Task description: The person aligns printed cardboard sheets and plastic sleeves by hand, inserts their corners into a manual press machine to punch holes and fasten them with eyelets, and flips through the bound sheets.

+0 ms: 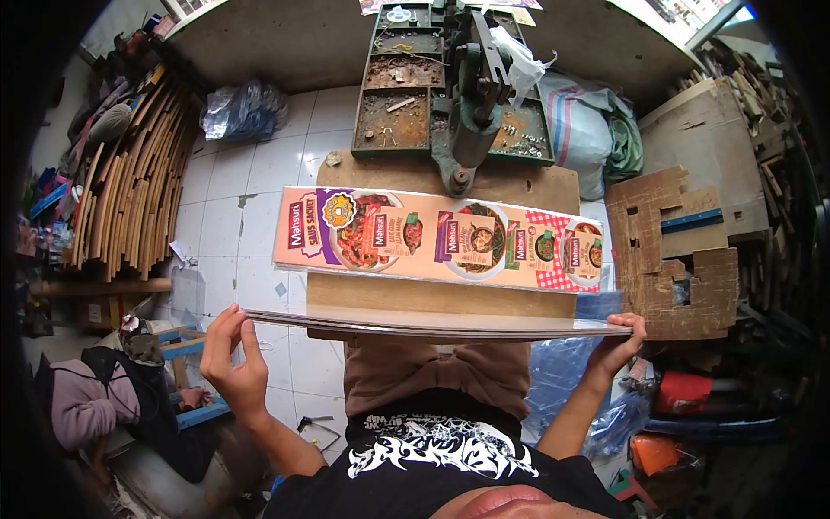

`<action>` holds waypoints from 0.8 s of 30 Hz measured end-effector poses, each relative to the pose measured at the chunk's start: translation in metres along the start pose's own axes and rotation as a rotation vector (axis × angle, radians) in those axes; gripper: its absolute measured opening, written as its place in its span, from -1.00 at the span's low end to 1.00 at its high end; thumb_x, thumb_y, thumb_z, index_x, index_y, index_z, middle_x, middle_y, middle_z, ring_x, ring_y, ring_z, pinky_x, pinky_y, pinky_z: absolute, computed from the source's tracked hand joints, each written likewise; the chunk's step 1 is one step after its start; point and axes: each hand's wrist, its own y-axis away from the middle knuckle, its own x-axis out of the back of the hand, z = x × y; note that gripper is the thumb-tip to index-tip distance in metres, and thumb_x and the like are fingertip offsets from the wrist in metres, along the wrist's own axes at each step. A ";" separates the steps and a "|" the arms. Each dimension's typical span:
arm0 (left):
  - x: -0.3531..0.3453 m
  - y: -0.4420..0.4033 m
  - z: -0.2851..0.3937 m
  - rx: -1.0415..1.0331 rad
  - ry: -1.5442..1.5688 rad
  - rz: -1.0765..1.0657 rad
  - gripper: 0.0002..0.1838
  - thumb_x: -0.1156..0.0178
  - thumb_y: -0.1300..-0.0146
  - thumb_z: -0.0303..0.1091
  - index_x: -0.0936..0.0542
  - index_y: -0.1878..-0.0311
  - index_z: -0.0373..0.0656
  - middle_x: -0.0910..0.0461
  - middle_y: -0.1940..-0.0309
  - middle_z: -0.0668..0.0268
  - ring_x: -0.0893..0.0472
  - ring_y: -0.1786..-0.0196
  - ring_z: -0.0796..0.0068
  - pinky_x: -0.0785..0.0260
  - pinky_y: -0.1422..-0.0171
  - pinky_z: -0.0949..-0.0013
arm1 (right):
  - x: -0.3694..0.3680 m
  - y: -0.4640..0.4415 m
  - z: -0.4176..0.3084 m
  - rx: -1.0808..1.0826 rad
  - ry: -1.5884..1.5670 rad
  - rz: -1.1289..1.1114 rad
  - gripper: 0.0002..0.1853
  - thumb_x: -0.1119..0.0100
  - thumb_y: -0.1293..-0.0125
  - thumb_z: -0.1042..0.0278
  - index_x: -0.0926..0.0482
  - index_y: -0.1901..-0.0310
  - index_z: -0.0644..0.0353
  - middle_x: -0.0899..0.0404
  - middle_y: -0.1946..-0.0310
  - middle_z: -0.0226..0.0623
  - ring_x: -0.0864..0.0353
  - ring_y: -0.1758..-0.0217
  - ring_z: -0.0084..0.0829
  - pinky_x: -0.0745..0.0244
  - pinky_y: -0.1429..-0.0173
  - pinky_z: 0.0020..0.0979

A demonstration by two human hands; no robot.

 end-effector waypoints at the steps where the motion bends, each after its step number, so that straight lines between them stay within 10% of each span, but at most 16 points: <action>1: 0.006 -0.005 0.003 -0.181 -0.126 -0.076 -0.84 -0.22 -0.22 -0.62 -0.64 0.13 -0.34 -0.68 0.16 0.09 -0.71 0.19 0.30 -0.56 0.15 0.32 | 0.000 0.000 0.000 -0.001 0.006 0.009 -0.66 0.05 -0.39 0.11 -0.35 0.50 0.12 -0.36 0.49 -0.37 -0.42 0.34 -0.49 -0.33 0.07 -0.38; 5: 0.012 -0.010 0.000 -0.343 -0.221 -0.184 -0.82 -0.23 -0.16 -0.66 -0.63 0.15 -0.32 -0.66 0.13 0.05 -0.68 0.09 0.02 -0.53 0.02 0.20 | -0.002 0.000 -0.001 0.005 0.022 -0.002 -0.64 0.07 -0.41 0.09 -0.35 0.51 0.11 -0.36 0.49 -0.37 -0.41 0.34 -0.50 -0.33 0.07 -0.38; 24: 0.010 -0.021 -0.009 -0.466 -0.275 -0.214 -0.88 -0.27 -0.19 -0.59 -0.60 0.20 -0.29 -0.66 0.20 0.10 -0.65 0.21 0.06 -0.48 0.11 0.16 | 0.005 -0.002 0.002 0.022 0.043 -0.028 -0.68 0.03 -0.34 0.11 -0.41 0.48 0.15 -0.41 0.46 -0.36 -0.44 0.33 -0.49 -0.30 0.06 -0.38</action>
